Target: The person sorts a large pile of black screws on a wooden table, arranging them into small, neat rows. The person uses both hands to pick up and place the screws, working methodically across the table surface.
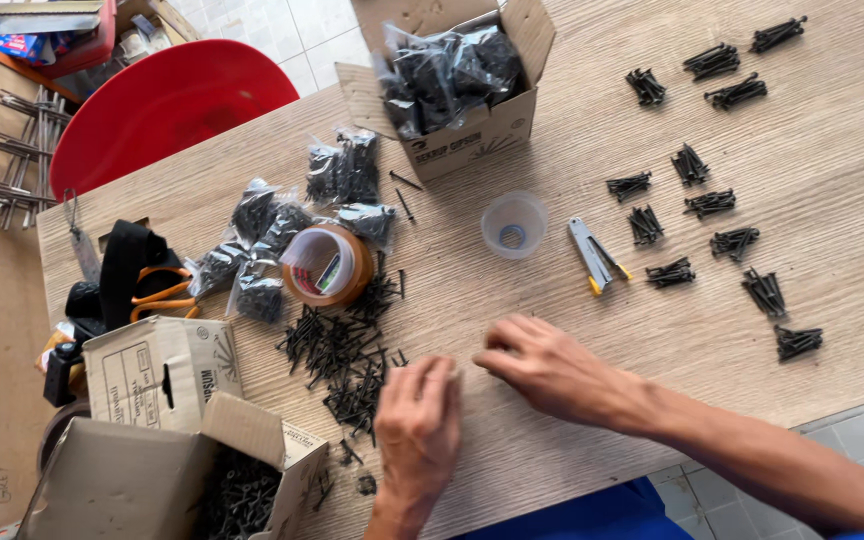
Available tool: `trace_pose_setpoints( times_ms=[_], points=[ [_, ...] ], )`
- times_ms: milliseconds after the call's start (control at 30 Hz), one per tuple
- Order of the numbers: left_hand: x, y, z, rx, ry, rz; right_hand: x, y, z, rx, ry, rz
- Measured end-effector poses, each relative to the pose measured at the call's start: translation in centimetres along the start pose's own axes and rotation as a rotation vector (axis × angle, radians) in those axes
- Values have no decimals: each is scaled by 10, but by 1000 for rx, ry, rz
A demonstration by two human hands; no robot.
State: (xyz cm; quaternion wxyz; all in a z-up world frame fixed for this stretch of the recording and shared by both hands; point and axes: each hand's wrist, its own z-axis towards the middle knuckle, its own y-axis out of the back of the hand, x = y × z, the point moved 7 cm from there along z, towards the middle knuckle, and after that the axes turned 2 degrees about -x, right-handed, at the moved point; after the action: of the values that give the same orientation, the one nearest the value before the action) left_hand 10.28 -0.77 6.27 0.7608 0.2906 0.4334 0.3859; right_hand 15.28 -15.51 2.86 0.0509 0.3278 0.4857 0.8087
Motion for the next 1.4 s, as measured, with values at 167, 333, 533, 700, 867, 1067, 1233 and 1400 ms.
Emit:
trace_pose_setpoints(
  times_ms=[167,333,533,700,867,1067,1233,1400],
  points=[
    [58,20,-28,-54,141,194,0,-37,83,-50,87,-156],
    [75,24,-43,-57,191,206,-8,-74,122,5,63,-202],
    [78,19,-49,7,195,221,0,-59,95,-79,51,-161],
    [64,10,-44,23,95,218,-4,-35,58,-149,28,-12],
    [46,-6,-41,92,-7,196,-6,-21,37,-212,34,-80],
    [31,-7,-39,73,-87,240,-21,-15,19,-249,-47,-19],
    [24,-8,-33,88,-112,211,-35,-7,5,-228,-165,74],
    [18,-36,-30,215,-213,272,-38,-3,-18,-193,-133,16]
  ],
)
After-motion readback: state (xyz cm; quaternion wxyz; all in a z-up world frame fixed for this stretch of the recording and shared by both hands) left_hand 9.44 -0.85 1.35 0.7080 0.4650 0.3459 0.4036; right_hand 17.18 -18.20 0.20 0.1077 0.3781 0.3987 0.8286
